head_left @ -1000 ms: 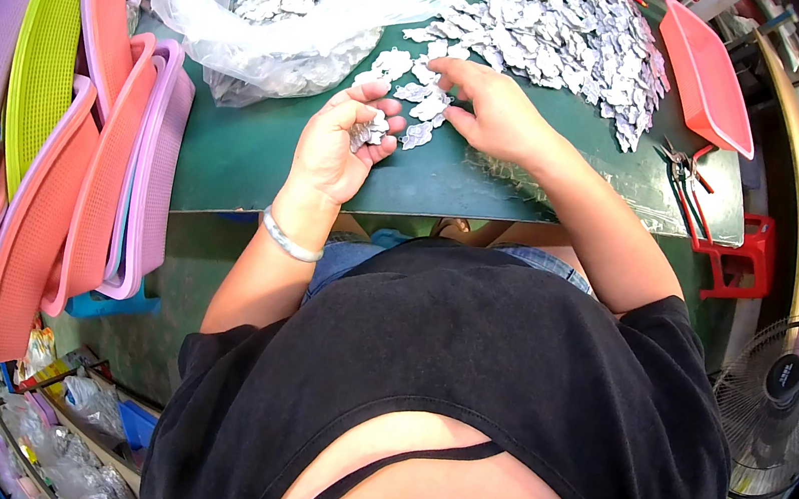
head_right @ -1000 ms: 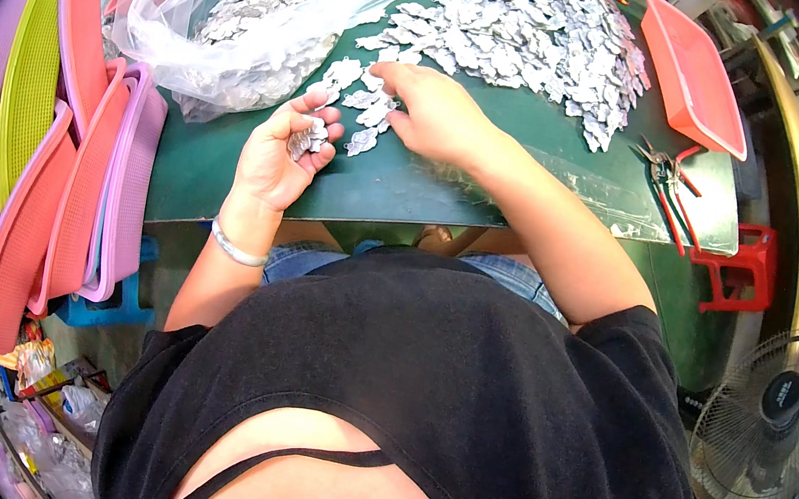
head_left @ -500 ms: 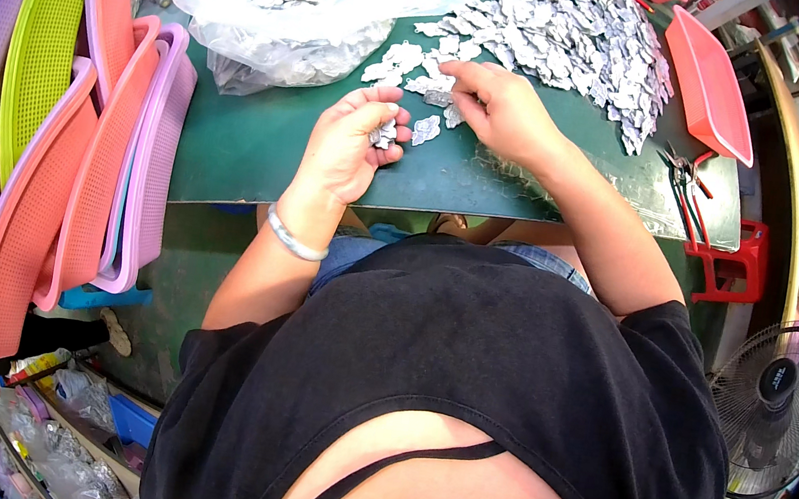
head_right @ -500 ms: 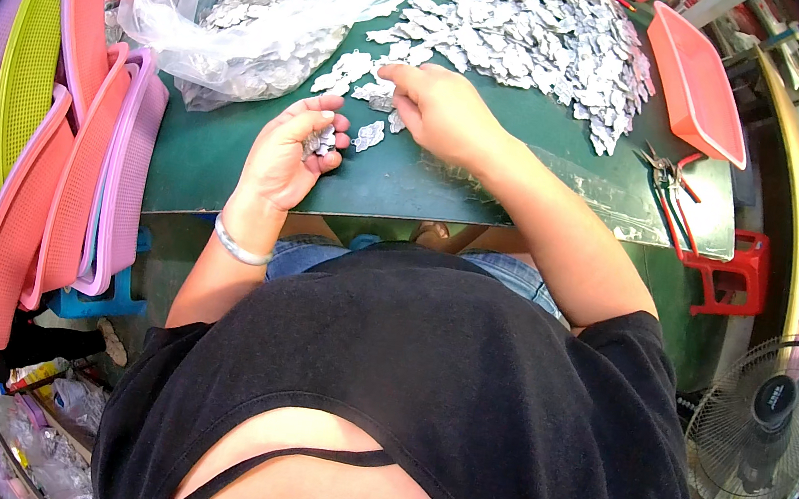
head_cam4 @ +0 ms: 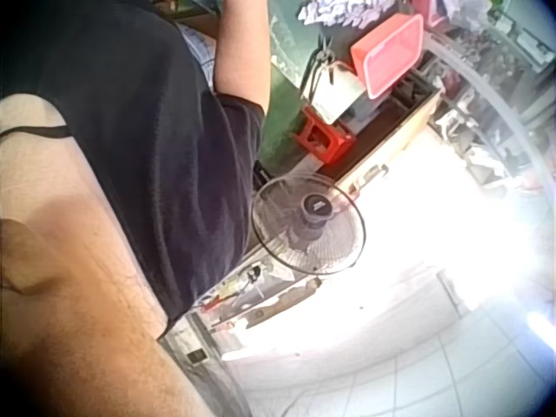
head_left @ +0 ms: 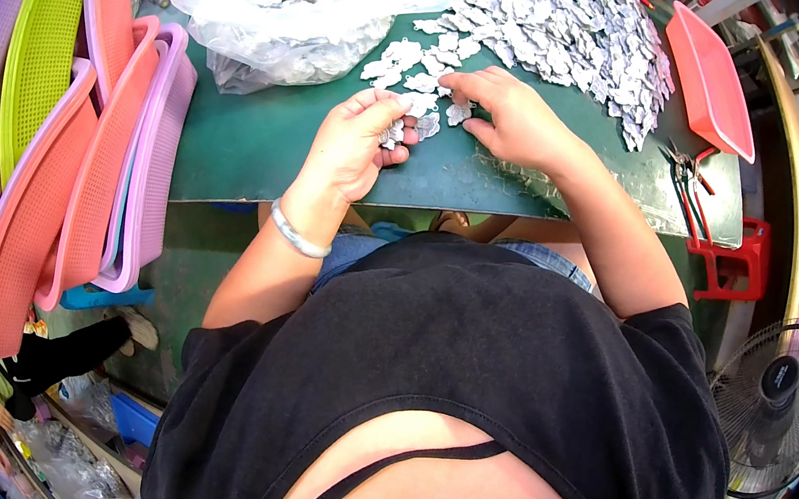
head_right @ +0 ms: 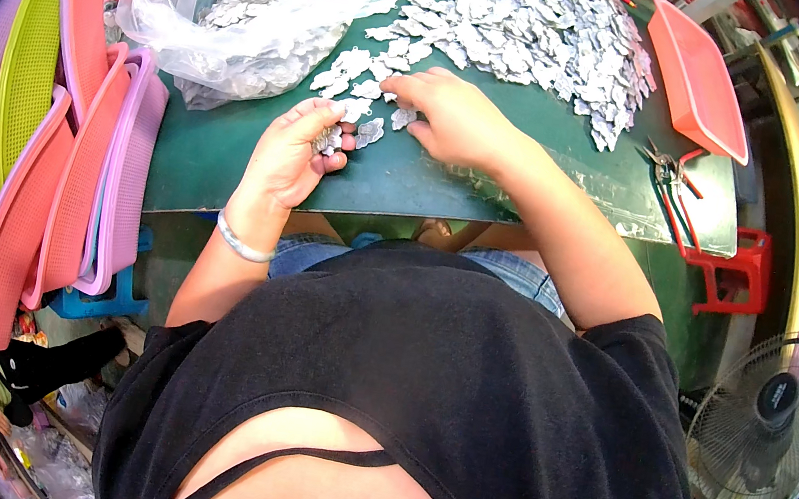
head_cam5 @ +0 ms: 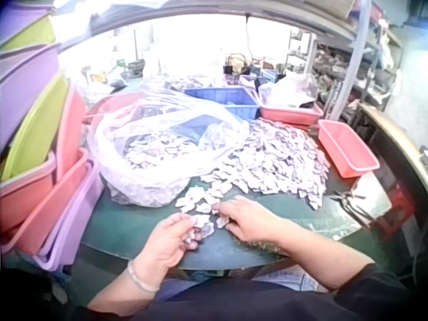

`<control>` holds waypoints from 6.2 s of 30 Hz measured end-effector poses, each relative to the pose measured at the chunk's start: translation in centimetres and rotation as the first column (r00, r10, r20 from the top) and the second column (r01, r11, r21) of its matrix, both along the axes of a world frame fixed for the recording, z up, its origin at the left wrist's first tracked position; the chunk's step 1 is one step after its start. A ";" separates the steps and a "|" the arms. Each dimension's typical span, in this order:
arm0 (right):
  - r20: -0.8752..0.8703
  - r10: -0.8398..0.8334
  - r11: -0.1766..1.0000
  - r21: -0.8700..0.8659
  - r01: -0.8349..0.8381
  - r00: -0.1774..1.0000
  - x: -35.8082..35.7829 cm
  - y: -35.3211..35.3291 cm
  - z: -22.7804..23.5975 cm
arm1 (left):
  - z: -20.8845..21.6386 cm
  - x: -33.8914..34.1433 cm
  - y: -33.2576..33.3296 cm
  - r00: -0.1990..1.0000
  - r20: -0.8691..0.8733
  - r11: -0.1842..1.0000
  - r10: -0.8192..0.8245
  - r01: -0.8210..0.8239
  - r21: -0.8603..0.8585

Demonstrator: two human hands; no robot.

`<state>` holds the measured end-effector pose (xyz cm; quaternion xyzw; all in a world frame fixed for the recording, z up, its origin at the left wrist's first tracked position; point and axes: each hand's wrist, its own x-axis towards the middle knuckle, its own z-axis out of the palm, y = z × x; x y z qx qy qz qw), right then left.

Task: The person sorts small silver-colored metal pieces on a green workbench, picking them up one by one and placing them into a clear plastic bag. The person occasionally gathers pieces from the table to continue the sorting process.

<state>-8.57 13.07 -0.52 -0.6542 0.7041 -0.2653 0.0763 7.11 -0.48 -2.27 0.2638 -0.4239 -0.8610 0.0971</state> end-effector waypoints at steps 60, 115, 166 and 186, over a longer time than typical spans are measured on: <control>-0.221 -0.072 0.989 -0.144 0.040 0.973 0.9 -3.7 -0.7 | 14.1 -3.8 -6.3 0.845 -0.476 0.500 0.245 -0.530 -0.684; 0.374 -0.123 0.992 0.067 0.106 0.919 -0.2 -1.8 0.5 | -1.2 -1.2 0.6 0.995 -0.092 0.999 0.046 -0.046 0.001; 0.629 -0.150 0.980 0.197 0.030 0.763 -0.6 -4.5 1.1 | -1.0 -1.0 0.6 0.991 -0.107 0.996 0.077 -0.072 0.045; -0.176 0.031 0.999 0.044 -0.024 0.984 -1.2 -3.8 0.2 | -0.9 -0.6 0.4 0.989 -0.122 0.994 0.080 -0.070 0.087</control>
